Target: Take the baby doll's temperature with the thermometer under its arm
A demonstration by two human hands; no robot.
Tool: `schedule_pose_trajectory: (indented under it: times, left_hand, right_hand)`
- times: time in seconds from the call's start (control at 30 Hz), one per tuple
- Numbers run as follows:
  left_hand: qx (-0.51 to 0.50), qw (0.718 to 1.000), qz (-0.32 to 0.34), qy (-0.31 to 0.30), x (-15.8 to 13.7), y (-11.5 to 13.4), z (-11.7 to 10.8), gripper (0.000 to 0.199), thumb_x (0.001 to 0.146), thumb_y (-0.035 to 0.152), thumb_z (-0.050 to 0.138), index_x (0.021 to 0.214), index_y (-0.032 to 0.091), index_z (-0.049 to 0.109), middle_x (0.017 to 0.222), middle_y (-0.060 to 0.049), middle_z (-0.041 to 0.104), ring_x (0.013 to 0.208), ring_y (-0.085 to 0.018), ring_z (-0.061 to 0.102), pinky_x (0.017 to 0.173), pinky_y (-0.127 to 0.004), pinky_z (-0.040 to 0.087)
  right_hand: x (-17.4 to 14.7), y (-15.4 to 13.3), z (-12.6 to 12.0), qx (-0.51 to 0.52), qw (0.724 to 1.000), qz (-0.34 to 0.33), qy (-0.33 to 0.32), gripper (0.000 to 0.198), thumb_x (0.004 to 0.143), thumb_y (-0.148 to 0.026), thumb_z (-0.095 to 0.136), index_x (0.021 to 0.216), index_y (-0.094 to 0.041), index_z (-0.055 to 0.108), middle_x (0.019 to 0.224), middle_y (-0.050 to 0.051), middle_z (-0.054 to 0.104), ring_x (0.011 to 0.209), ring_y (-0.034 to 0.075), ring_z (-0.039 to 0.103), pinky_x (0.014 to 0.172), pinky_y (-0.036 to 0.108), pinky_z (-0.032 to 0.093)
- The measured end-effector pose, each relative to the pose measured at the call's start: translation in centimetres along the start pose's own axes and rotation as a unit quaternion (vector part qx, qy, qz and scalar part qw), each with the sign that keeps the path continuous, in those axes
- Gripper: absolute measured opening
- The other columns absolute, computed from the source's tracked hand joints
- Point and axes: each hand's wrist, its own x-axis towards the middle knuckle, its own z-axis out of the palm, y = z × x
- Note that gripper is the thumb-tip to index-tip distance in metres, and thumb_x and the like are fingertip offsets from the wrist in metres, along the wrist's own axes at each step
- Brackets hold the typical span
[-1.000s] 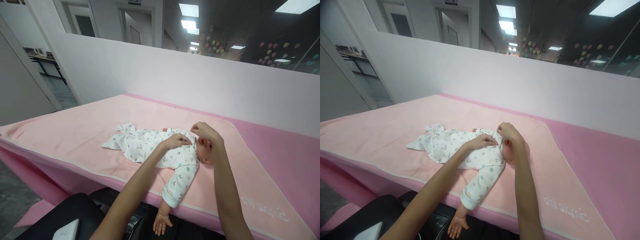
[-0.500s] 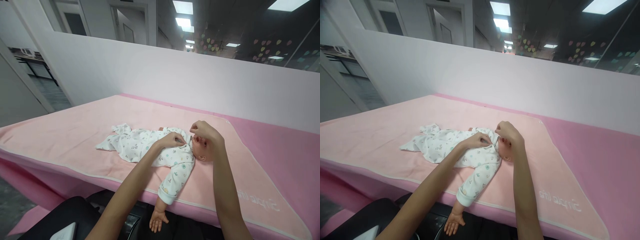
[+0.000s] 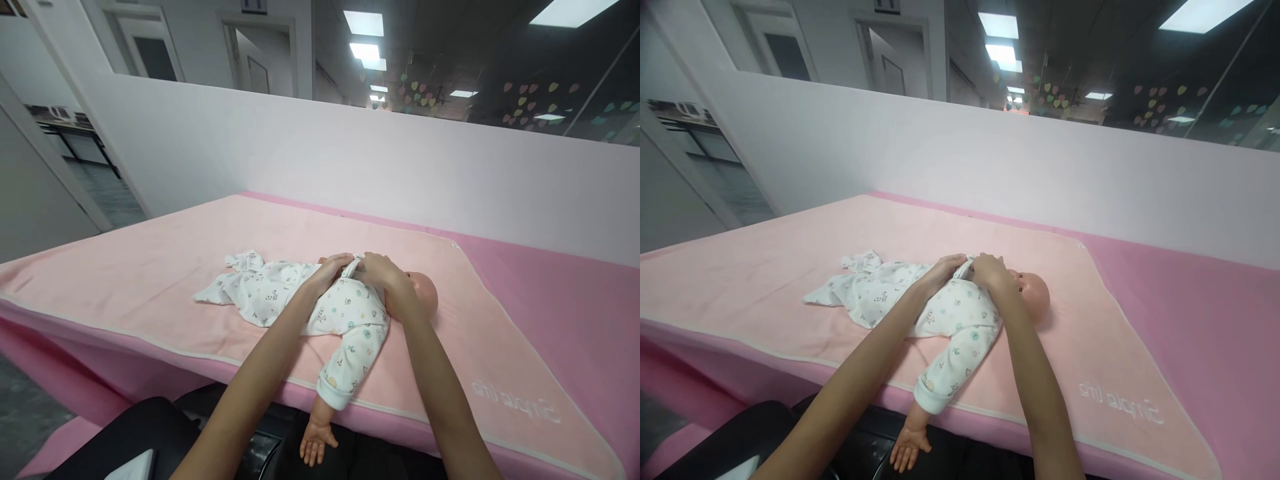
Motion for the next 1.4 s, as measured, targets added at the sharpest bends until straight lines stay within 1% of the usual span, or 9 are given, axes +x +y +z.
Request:
schedule_pose_trajectory:
  times: [0.1,0.23,0.47,0.6,0.73,0.83,1.03,1.23,1.4]
  left_hand:
    - [-0.018,1.000,-0.004,0.008,0.0,0.1,0.0,0.018,0.067,0.028,0.066,0.075,0.014,0.059,0.068,-0.001,0.061,0.063,-0.011,0.056,0.062,-0.023,0.042]
    - [-0.026,1.000,-0.008,0.003,-0.1,0.0,-0.1,0.019,0.067,0.030,0.067,0.073,0.014,0.059,0.065,0.001,0.060,0.060,-0.010,0.055,0.060,-0.023,0.041]
    - [0.002,1.000,0.010,0.013,0.3,-0.3,-0.3,0.023,0.064,0.032,0.066,0.076,0.013,0.059,0.066,-0.001,0.058,0.060,-0.011,0.053,0.059,-0.023,0.040]
    - [0.086,0.993,0.071,0.046,0.6,-0.4,0.0,0.021,0.066,0.034,0.061,0.071,0.014,0.060,0.065,0.000,0.056,0.060,-0.010,0.049,0.057,-0.022,0.037]
    - [0.247,0.962,0.113,-0.038,0.2,-0.5,0.6,0.028,0.069,0.040,0.060,0.082,0.017,0.067,0.064,0.001,0.056,0.060,-0.010,0.047,0.058,-0.022,0.034]
    - [0.357,0.925,0.094,-0.094,-0.2,-0.7,1.0,0.037,0.070,0.046,0.060,0.092,0.018,0.069,0.051,0.003,0.050,0.048,-0.008,0.037,0.048,-0.022,0.027]
    - [0.402,0.905,0.080,-0.114,-0.5,-0.9,1.1,0.040,0.066,0.048,0.062,0.090,0.017,0.071,0.046,0.002,0.049,0.042,-0.006,0.030,0.043,-0.022,0.022]
    - [0.409,0.906,0.097,-0.046,-0.4,-1.4,1.0,0.037,0.064,0.047,0.065,0.085,0.017,0.072,0.045,0.004,0.046,0.043,-0.007,0.036,0.046,-0.022,0.027]
    - [0.278,0.951,0.136,-0.003,0.3,-1.7,0.4,0.028,0.065,0.038,0.065,0.079,0.014,0.069,0.068,-0.003,0.062,0.063,-0.012,0.052,0.058,-0.023,0.038]
  right_hand:
    - [0.6,-0.1,1.0,-0.071,0.997,0.003,-0.010,0.026,0.066,0.004,0.046,0.050,-0.016,0.042,0.067,0.003,0.054,0.071,0.013,0.053,0.087,0.043,0.036]
    - [1.3,-0.1,1.5,-0.130,0.991,0.024,-0.007,0.035,0.064,0.011,0.042,0.046,-0.017,0.032,0.052,0.000,0.046,0.070,0.013,0.052,0.095,0.047,0.028]
    - [0.1,0.4,-1.9,-0.132,0.990,0.021,0.034,0.021,0.073,-0.002,0.045,0.058,-0.015,0.052,0.065,0.005,0.061,0.068,0.013,0.055,0.088,0.035,0.035]
    - [-3.0,1.9,-6.4,0.000,0.982,0.021,0.186,0.024,0.084,-0.023,0.041,0.073,-0.015,0.061,0.082,0.007,0.066,0.080,0.017,0.059,0.076,0.028,0.041]
    - [-5.3,2.9,-8.8,0.172,0.900,-0.049,0.398,0.025,0.085,-0.035,0.043,0.083,-0.018,0.062,0.085,0.004,0.066,0.086,0.016,0.059,0.077,0.028,0.043]
    - [-5.4,3.1,-8.8,0.236,0.850,-0.080,0.464,0.028,0.085,-0.040,0.044,0.084,-0.018,0.061,0.081,0.003,0.064,0.083,0.015,0.060,0.078,0.030,0.046]
    - [-4.3,2.6,-8.0,0.273,0.840,-0.094,0.460,0.028,0.083,-0.041,0.047,0.084,-0.018,0.062,0.078,0.003,0.064,0.081,0.015,0.061,0.079,0.032,0.048]
    - [-5.9,0.2,-8.4,0.262,0.839,-0.114,0.464,0.024,0.084,-0.037,0.048,0.086,-0.019,0.064,0.080,0.003,0.066,0.082,0.015,0.062,0.080,0.033,0.049]
    - [-10.8,0.7,-6.3,0.193,0.924,-0.116,0.309,0.021,0.081,-0.039,0.052,0.084,-0.025,0.067,0.088,0.002,0.069,0.091,0.020,0.062,0.086,0.038,0.047]
